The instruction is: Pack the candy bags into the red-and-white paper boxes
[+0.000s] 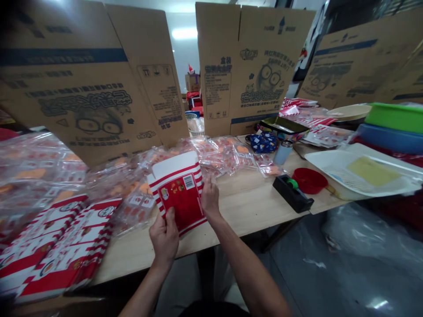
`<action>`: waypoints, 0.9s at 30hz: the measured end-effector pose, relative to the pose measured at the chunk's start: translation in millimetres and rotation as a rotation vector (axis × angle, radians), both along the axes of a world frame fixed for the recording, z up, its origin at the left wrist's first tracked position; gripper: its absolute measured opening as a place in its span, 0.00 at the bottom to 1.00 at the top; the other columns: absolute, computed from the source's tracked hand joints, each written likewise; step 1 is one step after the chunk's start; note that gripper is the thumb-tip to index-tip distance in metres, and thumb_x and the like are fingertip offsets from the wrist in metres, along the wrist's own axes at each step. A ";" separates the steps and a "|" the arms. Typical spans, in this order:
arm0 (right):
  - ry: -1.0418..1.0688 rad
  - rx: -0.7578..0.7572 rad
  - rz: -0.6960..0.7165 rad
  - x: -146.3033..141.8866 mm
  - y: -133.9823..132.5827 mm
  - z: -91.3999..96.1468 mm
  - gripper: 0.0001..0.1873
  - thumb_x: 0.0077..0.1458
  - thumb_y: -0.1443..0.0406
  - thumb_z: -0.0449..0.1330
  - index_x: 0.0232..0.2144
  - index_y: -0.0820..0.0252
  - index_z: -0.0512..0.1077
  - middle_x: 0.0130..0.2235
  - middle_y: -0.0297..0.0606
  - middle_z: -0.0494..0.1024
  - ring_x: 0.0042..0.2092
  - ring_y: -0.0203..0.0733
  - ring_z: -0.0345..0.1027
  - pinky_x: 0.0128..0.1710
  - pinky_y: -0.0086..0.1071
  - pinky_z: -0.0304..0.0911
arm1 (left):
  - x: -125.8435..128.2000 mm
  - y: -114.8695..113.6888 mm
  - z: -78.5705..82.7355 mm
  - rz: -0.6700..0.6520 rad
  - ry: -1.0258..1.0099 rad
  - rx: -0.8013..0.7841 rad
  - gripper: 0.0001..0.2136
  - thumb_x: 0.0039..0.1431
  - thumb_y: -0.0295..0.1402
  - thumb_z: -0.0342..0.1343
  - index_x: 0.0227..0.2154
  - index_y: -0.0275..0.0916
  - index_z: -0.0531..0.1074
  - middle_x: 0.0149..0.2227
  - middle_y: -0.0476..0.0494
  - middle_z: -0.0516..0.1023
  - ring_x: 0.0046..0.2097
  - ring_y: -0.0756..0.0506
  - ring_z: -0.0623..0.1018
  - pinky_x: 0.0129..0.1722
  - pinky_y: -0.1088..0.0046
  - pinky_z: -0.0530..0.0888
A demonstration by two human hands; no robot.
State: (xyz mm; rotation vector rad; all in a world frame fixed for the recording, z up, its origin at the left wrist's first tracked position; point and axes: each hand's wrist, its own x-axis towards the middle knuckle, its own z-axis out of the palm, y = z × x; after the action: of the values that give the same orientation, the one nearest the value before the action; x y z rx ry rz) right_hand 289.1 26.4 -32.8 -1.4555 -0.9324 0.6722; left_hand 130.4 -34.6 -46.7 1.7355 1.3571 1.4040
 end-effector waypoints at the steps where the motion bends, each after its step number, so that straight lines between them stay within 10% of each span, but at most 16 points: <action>1: 0.053 -0.012 -0.058 -1.7 -0.8 -2.6 0.35 0.64 0.40 0.34 0.27 0.52 0.69 0.30 0.43 0.77 0.36 0.49 0.70 0.40 0.38 0.66 | 1.7 -1.5 -1.9 -0.030 -0.006 -0.013 0.16 0.70 0.44 0.47 0.38 0.38 0.73 0.29 0.46 0.80 0.28 0.47 0.77 0.30 0.75 0.73; 7: 0.093 -0.054 -0.092 -3.8 -4.2 -6.4 0.31 0.66 0.44 0.37 0.25 0.53 0.67 0.28 0.43 0.77 0.33 0.48 0.70 0.40 0.39 0.67 | 0.0 -11.6 -35.5 -0.056 0.123 0.041 0.10 0.69 0.39 0.48 0.39 0.40 0.70 0.30 0.42 0.81 0.28 0.45 0.80 0.30 0.72 0.74; 14: -0.180 0.297 -0.159 -4.2 -25.8 -8.8 0.25 0.67 0.56 0.48 0.62 0.56 0.58 0.56 0.49 0.73 0.53 0.48 0.71 0.55 0.42 0.64 | -15.2 13.3 -19.9 -0.376 0.079 -0.148 0.16 0.70 0.44 0.48 0.50 0.38 0.71 0.38 0.42 0.82 0.37 0.45 0.81 0.37 0.73 0.77; 20: -0.025 0.176 0.119 -13.0 -54.8 -5.5 0.25 0.67 0.58 0.50 0.64 0.53 0.61 0.55 0.44 0.76 0.55 0.49 0.71 0.55 0.41 0.66 | -19.6 21.5 18.2 -0.293 -0.104 -0.177 0.32 0.70 0.48 0.48 0.70 0.43 0.46 0.67 0.36 0.64 0.67 0.42 0.67 0.63 0.66 0.70; 27: 0.245 -0.017 0.341 -15.0 -83.9 -37.1 0.15 0.62 0.56 0.56 0.48 0.52 0.72 0.34 0.34 0.78 0.34 0.46 0.72 0.35 0.36 0.66 | -49.4 14.8 -6.3 -0.262 -0.162 -0.421 0.30 0.60 0.56 0.56 0.60 0.45 0.67 0.60 0.39 0.74 0.60 0.38 0.75 0.55 0.64 0.77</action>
State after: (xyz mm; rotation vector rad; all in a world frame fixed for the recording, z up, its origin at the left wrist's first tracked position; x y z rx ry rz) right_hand 274.0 -57.6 -69.9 -1.2046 -0.9910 1.0859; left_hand 81.0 -19.8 -53.0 1.4276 1.1840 1.0049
